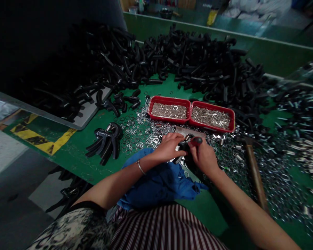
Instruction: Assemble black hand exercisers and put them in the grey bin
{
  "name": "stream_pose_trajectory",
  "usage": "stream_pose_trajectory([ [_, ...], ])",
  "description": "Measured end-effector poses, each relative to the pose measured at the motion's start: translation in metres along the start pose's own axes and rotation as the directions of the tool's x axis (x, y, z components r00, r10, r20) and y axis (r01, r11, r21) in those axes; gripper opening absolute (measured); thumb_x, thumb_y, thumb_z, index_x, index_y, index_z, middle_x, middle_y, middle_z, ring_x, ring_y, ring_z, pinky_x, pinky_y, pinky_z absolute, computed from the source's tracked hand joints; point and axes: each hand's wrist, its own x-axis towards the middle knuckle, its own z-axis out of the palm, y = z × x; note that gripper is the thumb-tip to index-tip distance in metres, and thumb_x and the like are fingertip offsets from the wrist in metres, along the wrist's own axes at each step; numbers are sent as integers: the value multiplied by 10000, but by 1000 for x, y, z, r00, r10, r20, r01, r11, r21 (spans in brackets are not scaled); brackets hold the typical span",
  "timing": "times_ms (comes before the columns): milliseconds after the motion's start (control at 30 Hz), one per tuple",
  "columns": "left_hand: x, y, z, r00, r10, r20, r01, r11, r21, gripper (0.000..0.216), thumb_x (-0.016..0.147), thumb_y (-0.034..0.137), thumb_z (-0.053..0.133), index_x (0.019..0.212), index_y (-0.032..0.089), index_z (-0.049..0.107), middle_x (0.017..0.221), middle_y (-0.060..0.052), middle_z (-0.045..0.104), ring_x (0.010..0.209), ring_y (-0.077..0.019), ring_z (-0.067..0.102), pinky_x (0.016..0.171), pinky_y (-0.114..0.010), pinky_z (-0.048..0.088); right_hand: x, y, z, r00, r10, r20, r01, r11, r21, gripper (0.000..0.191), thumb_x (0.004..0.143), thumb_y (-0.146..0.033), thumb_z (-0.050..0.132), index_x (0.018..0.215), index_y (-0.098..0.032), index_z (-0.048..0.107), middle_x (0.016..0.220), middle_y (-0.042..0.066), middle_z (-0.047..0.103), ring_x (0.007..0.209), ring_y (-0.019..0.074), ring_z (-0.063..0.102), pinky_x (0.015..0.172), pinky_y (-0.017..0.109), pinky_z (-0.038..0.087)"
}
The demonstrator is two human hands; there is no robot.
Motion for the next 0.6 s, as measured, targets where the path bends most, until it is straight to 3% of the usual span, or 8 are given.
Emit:
stream_pose_trajectory([
  [167, 0, 7, -4, 1000, -21, 12, 20, 997, 69, 593, 821, 504, 704, 1336, 247, 563, 1377, -72, 542, 1282, -295, 451, 1078, -467, 363, 9, -18, -10, 998, -13, 65, 9, 998, 60, 265, 970, -455, 403, 1031, -208, 476, 768, 89, 676, 629, 269, 650, 586, 356, 467],
  [267, 1, 8, -3, 1000, -17, 9, 16, 996, 85, 613, 809, 513, 714, 1346, 260, 562, 1360, -76, 560, 1264, -294, 479, 1074, -471, 373, 5, -17, -31, 997, 13, -76, 2, 983, 184, 249, 1003, -457, 366, 1025, -234, 474, 785, 58, 691, 627, 228, 644, 608, 334, 479],
  [333, 2, 6, -1, 1000, 1, 17, -3, 996, 91, 636, 819, 530, 695, 1374, 260, 543, 1382, -86, 552, 1273, -298, 482, 1090, -480, 360, 0, -5, -47, 993, 69, -93, -65, 997, 46, 260, 1000, -470, 387, 994, -235, 500, 765, 48, 692, 620, 219, 637, 592, 315, 458],
  [433, 3, 1, -10, 997, 48, 64, -54, 994, 94, 585, 873, 519, 618, 1391, 259, 535, 1435, -99, 527, 1307, -303, 466, 1113, -490, 338, -9, 17, -72, 979, 171, 114, -119, 924, -363, 271, 972, -448, 467, 899, -209, 570, 756, 84, 703, 663, 244, 661, 582, 303, 427],
  [467, 5, -1, -19, 994, 74, 75, -80, 993, 86, 529, 897, 503, 578, 1375, 277, 554, 1431, -86, 538, 1303, -298, 473, 1112, -487, 341, -12, 21, -80, 964, 217, 151, -129, 887, -444, 277, 965, -445, 487, 888, -201, 592, 783, 101, 714, 701, 252, 675, 596, 303, 431],
  [533, 16, -4, -43, 990, 135, 49, -138, 988, 72, 399, 931, 490, 491, 1269, 337, 637, 1363, -36, 603, 1245, -284, 517, 1089, -480, 365, -14, 23, -92, 961, 256, 102, -171, 845, -506, 303, 939, -488, 545, 915, -196, 622, 881, 113, 731, 812, 254, 691, 654, 297, 454],
  [600, 41, -1, -70, 989, 143, -40, -139, 987, 86, 369, 943, 543, 397, 1064, 387, 708, 1119, 25, 712, 1079, -278, 586, 1009, -505, 422, -4, 16, -95, 978, 195, 73, -126, 832, -540, 363, 933, -538, 545, 1032, -199, 627, 1095, 122, 711, 971, 250, 671, 723, 293, 476],
])
